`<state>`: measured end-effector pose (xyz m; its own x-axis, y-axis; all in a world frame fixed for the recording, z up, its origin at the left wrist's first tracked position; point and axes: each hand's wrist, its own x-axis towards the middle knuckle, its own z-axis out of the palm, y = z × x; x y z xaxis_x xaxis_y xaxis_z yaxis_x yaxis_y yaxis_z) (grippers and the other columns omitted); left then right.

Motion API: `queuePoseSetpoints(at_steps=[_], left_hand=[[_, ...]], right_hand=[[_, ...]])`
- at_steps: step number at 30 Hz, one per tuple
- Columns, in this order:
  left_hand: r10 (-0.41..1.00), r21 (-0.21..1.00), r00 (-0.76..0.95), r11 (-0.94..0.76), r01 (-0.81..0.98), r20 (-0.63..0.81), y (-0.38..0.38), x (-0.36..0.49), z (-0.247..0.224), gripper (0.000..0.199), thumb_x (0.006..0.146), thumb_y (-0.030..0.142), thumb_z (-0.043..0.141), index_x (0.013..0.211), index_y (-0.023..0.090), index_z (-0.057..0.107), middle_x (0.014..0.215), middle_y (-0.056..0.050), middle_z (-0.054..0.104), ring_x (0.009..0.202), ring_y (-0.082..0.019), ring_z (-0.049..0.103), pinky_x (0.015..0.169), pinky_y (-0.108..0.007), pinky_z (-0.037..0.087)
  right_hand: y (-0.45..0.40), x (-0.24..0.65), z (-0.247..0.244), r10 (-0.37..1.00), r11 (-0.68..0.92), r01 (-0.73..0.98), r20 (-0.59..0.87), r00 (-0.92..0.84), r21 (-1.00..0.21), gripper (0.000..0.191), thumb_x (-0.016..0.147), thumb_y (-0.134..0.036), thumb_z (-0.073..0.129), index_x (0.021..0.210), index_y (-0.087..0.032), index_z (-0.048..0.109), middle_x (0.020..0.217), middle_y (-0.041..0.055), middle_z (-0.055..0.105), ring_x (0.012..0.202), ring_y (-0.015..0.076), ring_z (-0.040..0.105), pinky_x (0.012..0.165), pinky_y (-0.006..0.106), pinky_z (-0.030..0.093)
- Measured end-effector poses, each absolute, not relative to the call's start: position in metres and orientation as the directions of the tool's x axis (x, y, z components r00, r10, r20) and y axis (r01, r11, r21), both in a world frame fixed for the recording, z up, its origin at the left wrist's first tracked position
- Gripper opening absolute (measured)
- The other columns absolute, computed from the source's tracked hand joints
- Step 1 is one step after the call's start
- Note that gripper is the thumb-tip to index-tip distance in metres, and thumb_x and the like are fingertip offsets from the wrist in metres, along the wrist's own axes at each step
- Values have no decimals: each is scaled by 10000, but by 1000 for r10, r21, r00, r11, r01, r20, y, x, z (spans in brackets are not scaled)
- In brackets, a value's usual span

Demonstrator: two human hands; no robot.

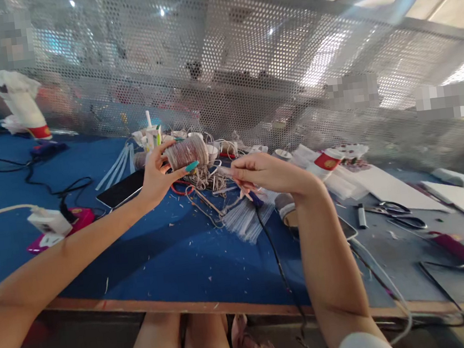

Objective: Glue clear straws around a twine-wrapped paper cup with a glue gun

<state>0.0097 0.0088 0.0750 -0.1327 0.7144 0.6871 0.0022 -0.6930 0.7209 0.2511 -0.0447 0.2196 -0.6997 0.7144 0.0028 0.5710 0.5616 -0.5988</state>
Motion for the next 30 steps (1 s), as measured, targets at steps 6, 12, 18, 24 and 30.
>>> queuePoseSetpoints(at_steps=[6, 12, 18, 24, 30], left_hand=[[787, 789, -67, -611, 60, 614, -3, 15, 76, 720, 571, 534, 903, 1175, 242, 643, 1123, -62, 715, 919, -210, 717, 837, -390, 628], [815, 812, 83, -578, 75, 573, -13, 19, 78, 722, 567, 492, 920, 1191, 229, 669, 1028, -63, 749, 864, -215, 723, 766, -383, 637], [756, 760, 224, -644, 83, 616, -22, 24, 79, 668, 622, 487, 895, 1189, 208, 679, 1216, -107, 704, 996, -222, 711, 841, -366, 625], [747, 771, 272, -636, 26, 607, -26, 25, 78, 643, 634, 440, 903, 1195, 217, 682, 1235, -111, 698, 1103, -246, 685, 902, -369, 594], [732, 773, 317, -634, -7, 603, -30, 26, 76, 654, 619, 425, 916, 1201, 232, 689, 1197, -100, 700, 1053, -231, 679, 884, -360, 575]], right_hand=[[-45, 254, 220, 684, 637, 511, 118, -720, -577, 453, 980, -506, 530, 659, -188, 542, 511, -40, 544, 491, 81, 511, 562, 248, 379], [-46, 253, 220, 670, 691, 505, 197, -715, -518, 435, 999, -440, 525, 655, -174, 552, 503, -39, 532, 502, 73, 490, 583, 241, 367], [-40, 257, 218, 658, 691, 523, 134, -741, -499, 396, 999, -368, 526, 651, -181, 538, 486, -50, 523, 463, 66, 459, 542, 238, 338], [-37, 262, 220, 657, 694, 527, 132, -743, -491, 440, 999, -422, 516, 629, -184, 522, 487, -51, 519, 455, 63, 449, 534, 240, 329], [-36, 263, 221, 651, 696, 536, 105, -752, -479, 483, 999, -474, 510, 615, -182, 521, 474, -57, 485, 452, 62, 419, 545, 252, 330]])
